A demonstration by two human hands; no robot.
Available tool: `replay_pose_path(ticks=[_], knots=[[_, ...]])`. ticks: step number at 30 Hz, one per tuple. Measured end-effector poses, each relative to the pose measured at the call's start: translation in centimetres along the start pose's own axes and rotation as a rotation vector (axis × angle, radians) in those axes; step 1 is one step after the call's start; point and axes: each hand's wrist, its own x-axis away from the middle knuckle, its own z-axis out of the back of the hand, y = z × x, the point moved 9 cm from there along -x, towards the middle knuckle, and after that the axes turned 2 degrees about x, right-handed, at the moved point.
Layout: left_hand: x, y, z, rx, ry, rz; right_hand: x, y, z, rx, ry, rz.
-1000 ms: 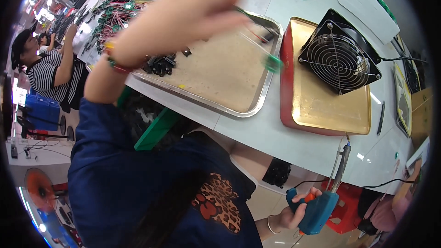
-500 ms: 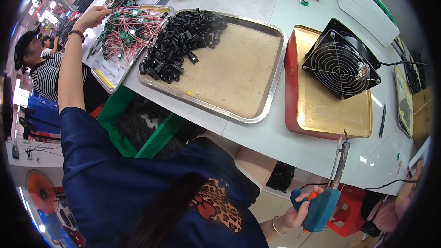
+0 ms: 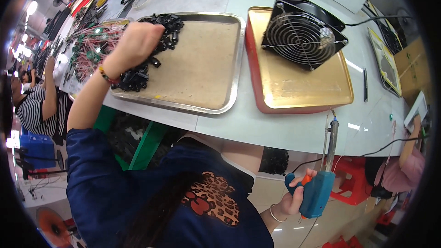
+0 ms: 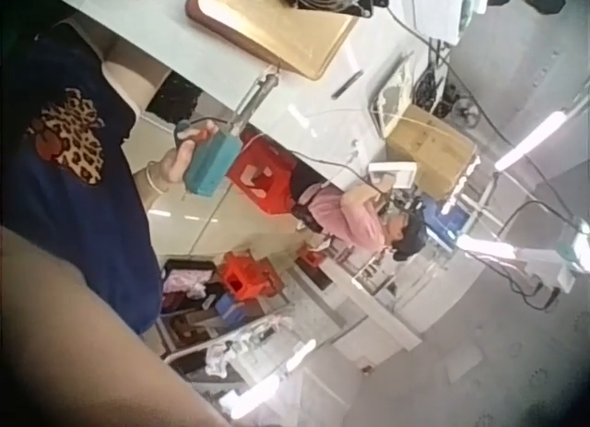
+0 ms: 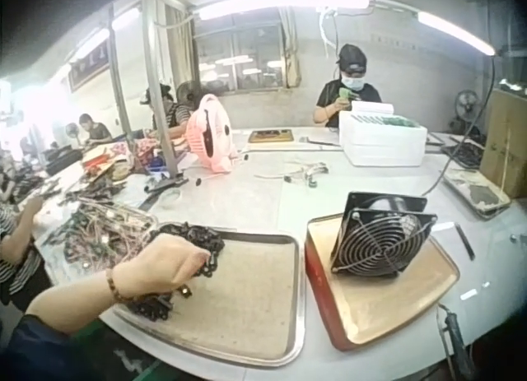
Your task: The person solders wires to small electronic components using a soldering iron at a workbench, assembling toy parts.
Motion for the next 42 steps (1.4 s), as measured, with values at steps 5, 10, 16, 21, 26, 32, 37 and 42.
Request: replay_pose_path(ticks=[5, 10, 16, 21, 26, 32, 37, 42], knots=[[-2.8, 0.3, -5.0, 0.61, -0.07, 0.227, 0.3, 0.4, 1.1, -0.016, 0.03, -0.025], [-3.4, -1.3, -4.8, 0.388, -0.066, 0.133, 0.3, 0.9, 1.4, -0.041, 0.082, -0.086], [0.5, -1.3, -1.9, 0.214, -0.027, 0.223, 0.1, 1.4, 3.1, -0.045, 0.204, -0.09], [7.8, -0.1, 2.3, 0.133, 0.072, 0.299, -1.3, 2.0, 4.6, -0.042, -0.002, 0.333], [16.5, -2.2, 7.4, 0.006, 0.302, 0.6, -0.9, 0.3, 3.3, 0.303, 0.235, 0.462], [30.0, -6.8, 11.8, 0.035, 0.694, 1.033, -2.2, 0.6, -0.3, -0.359, 0.191, -0.025], [30.8, -6.4, 11.3, 0.072, 0.625, 1.075, -2.2, -0.5, -1.3, -0.345, 0.113, 0.018], [26.7, -6.5, 8.5, 0.205, 0.389, 1.051, -2.2, -1.5, -1.1, -0.226, 0.134, 0.039]])
